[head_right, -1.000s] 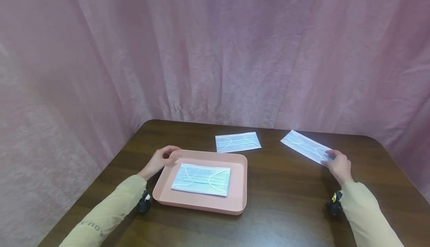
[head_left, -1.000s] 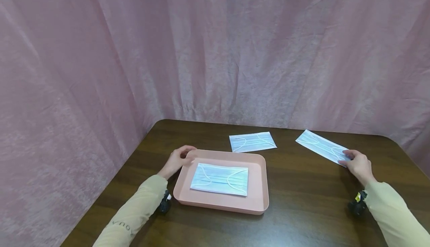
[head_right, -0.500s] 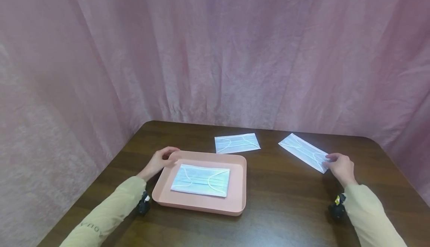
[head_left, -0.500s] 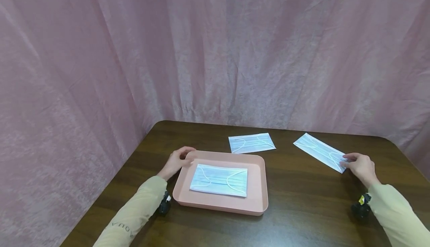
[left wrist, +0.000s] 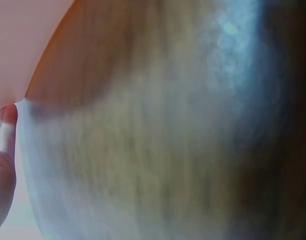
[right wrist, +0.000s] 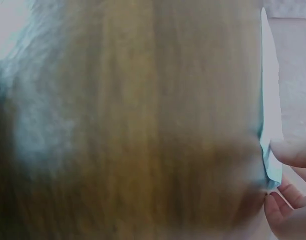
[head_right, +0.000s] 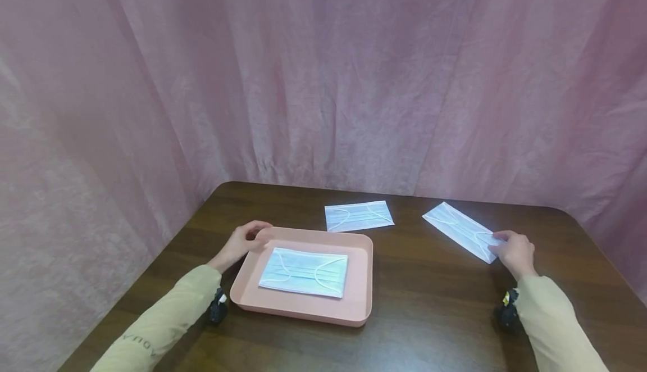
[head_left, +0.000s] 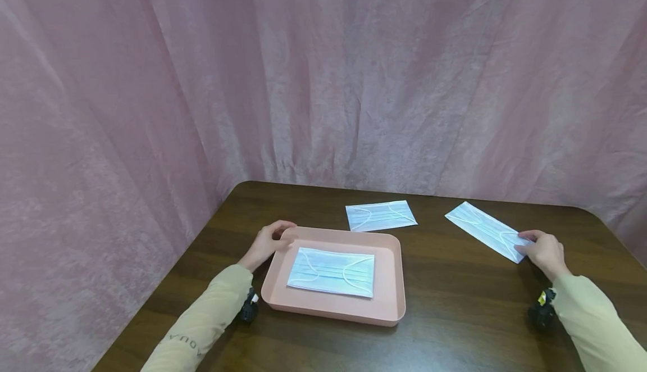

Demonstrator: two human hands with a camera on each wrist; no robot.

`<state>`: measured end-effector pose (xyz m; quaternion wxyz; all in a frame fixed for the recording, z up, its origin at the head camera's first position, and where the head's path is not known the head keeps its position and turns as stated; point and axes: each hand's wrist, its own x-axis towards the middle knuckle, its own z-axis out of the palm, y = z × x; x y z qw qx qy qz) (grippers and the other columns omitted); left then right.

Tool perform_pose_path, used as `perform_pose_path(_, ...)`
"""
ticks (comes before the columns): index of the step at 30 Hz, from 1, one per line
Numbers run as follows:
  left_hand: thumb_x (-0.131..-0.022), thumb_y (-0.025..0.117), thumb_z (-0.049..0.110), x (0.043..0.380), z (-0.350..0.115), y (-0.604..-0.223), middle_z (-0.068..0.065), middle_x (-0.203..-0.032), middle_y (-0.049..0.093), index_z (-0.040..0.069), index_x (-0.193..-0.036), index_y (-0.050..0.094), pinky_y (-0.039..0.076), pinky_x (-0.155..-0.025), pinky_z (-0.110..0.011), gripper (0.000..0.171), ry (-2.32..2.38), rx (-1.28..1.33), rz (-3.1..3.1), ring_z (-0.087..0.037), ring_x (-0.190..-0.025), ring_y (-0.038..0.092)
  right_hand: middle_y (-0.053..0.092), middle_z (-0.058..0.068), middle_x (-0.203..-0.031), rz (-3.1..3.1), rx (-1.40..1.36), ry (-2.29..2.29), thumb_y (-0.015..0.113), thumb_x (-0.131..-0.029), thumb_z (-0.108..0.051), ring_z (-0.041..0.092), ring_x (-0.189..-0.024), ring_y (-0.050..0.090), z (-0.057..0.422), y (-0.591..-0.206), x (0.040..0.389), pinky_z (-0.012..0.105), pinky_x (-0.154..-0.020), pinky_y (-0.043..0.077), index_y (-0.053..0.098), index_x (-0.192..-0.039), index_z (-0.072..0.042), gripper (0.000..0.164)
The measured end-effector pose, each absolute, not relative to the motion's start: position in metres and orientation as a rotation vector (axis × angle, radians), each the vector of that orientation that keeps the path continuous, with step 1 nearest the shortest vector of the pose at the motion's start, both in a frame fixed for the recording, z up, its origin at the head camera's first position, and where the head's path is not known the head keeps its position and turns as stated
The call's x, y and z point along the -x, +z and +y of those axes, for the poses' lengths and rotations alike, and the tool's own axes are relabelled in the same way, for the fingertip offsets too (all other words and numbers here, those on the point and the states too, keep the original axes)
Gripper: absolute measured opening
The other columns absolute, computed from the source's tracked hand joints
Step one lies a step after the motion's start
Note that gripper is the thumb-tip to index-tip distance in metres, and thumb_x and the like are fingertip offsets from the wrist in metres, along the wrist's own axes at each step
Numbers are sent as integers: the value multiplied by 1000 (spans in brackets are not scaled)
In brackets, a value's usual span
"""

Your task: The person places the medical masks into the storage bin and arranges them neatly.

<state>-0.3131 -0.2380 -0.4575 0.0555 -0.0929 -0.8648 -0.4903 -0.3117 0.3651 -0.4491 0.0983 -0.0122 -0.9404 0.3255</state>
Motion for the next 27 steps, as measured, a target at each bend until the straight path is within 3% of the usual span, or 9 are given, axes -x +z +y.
perform_pose_path(8,-79,68,1,315,-238,-457,-3,-106,60,10,-113,61,39,-76,-34,36,-1483,301,-2629,-21,-89,50,48,37,-105,-2787,49,994,67,-75,0,47,-91,42,364,-447,311,53,-74,30,58,-98,15,29)
perform_pose_path(14,-79,69,3,315,-235,-457,-2,-105,60,11,-113,61,40,-76,-34,36,-1486,279,-2643,-21,-89,49,47,38,-108,-2718,101,1033,64,-76,1,47,-93,42,362,-448,306,48,-72,30,56,-102,16,31)
perform_pose_path(23,-79,69,4,315,-238,-457,-3,-105,60,10,-112,61,40,-75,-35,35,-1490,299,-2624,-22,-89,49,38,35,-125,-2611,246,1401,65,-76,1,38,-103,35,365,-443,300,17,-63,32,48,-116,17,46)
perform_pose_path(27,-79,69,4,314,-240,-457,-2,-104,60,10,-112,61,40,-74,-32,35,-1490,321,-2610,-20,-88,49,37,35,-125,-2610,232,1466,65,-80,-4,29,-93,41,366,-443,301,16,-59,38,47,-118,16,47)
